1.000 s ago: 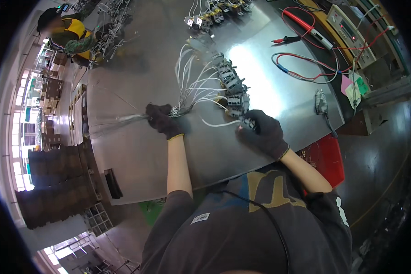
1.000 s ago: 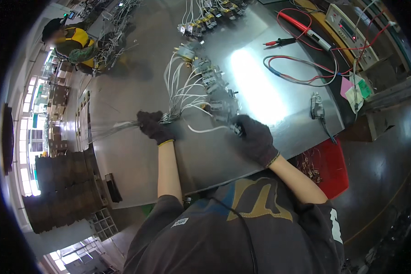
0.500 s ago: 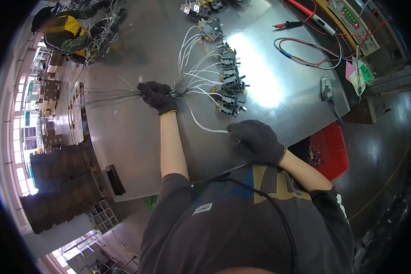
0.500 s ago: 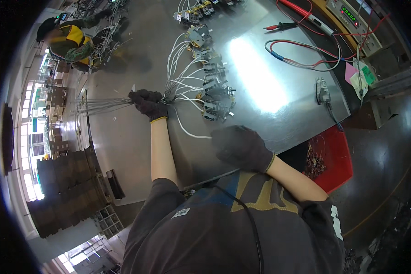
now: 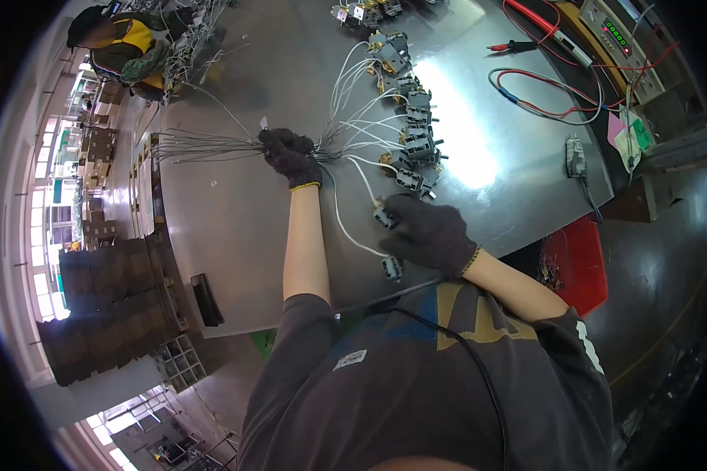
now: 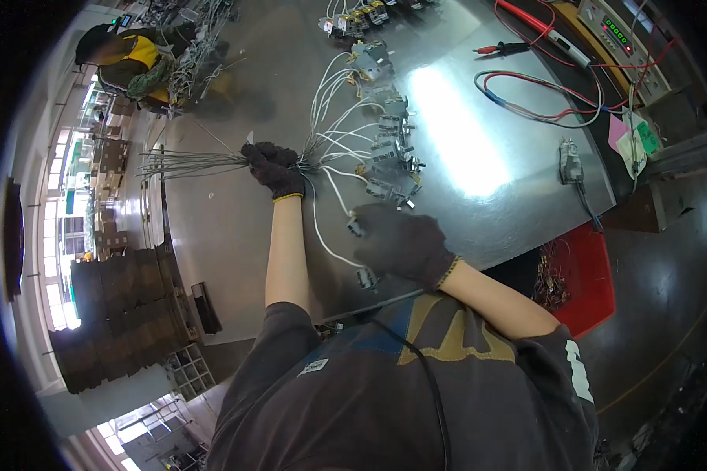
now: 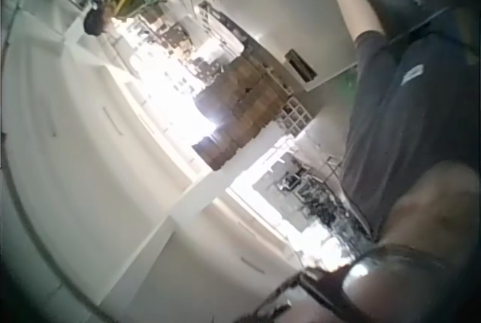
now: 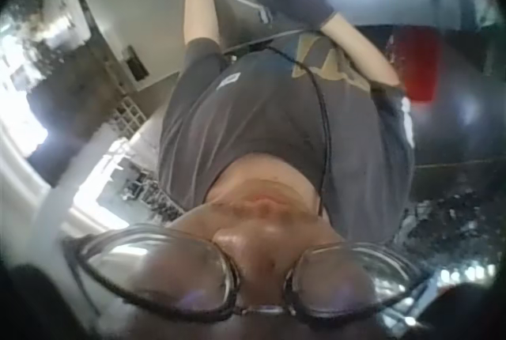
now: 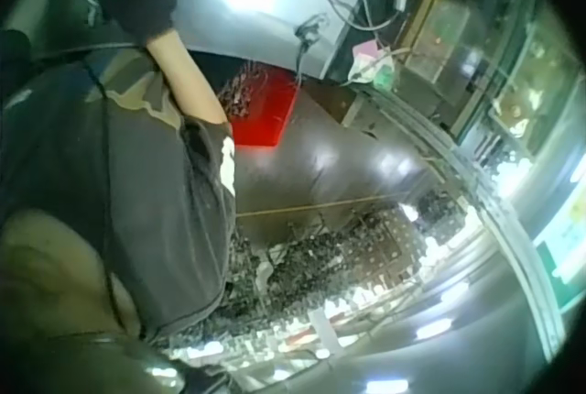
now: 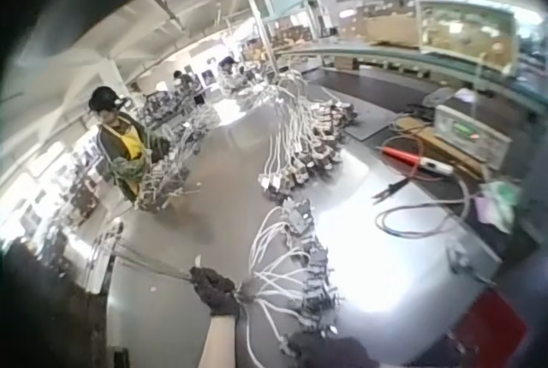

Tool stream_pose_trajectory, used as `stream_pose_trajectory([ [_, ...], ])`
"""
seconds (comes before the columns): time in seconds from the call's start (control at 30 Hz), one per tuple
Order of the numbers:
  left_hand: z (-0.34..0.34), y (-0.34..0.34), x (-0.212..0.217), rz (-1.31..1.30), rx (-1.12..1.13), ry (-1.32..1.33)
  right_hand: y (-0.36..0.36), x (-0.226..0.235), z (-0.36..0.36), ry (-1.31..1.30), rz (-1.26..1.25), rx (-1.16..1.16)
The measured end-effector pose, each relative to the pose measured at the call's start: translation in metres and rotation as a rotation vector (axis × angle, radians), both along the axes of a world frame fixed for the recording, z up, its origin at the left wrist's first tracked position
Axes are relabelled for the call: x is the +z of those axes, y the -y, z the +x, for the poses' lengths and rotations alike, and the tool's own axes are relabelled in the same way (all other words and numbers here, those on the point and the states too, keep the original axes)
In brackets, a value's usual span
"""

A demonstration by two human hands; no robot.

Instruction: Testing an electronic wiring harness using a specialized probe on a manual assembly line.

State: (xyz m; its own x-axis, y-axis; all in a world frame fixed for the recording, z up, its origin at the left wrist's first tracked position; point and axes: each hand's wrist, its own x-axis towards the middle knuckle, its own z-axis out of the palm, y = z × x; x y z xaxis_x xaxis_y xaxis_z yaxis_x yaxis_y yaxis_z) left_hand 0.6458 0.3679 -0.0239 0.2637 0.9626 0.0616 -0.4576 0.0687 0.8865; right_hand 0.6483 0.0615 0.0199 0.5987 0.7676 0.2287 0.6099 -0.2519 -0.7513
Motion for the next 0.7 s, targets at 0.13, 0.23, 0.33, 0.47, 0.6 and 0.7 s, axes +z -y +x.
stream_pose_trajectory([
  [0.13, 0.000, -0.001, 0.002, -0.002, -0.010, -0.004, -0.013, 0.009, 0.003, -0.027, -0.175, 0.133],
  [0.23, 0.002, -0.007, 0.005, -0.069, -0.037, -0.001, 0.011, 0.000, 0.013, 0.000, -0.311, 0.309],
  [0.33, 0.004, -0.012, 0.007, -0.123, -0.051, -0.052, 0.044, -0.015, 0.017, 0.086, -0.240, 0.313],
  [0.47, 0.005, -0.015, 0.004, -0.054, -0.050, -0.061, 0.057, -0.030, 0.024, 0.102, -0.225, 0.343],
  [0.6, 0.004, -0.016, 0.002, -0.045, -0.049, -0.059, 0.035, -0.022, 0.017, -0.238, -0.100, -0.107],
  [0.7, 0.004, -0.015, 0.001, -0.011, -0.064, -0.074, 0.011, -0.006, 0.016, -0.125, -0.212, 0.040],
])
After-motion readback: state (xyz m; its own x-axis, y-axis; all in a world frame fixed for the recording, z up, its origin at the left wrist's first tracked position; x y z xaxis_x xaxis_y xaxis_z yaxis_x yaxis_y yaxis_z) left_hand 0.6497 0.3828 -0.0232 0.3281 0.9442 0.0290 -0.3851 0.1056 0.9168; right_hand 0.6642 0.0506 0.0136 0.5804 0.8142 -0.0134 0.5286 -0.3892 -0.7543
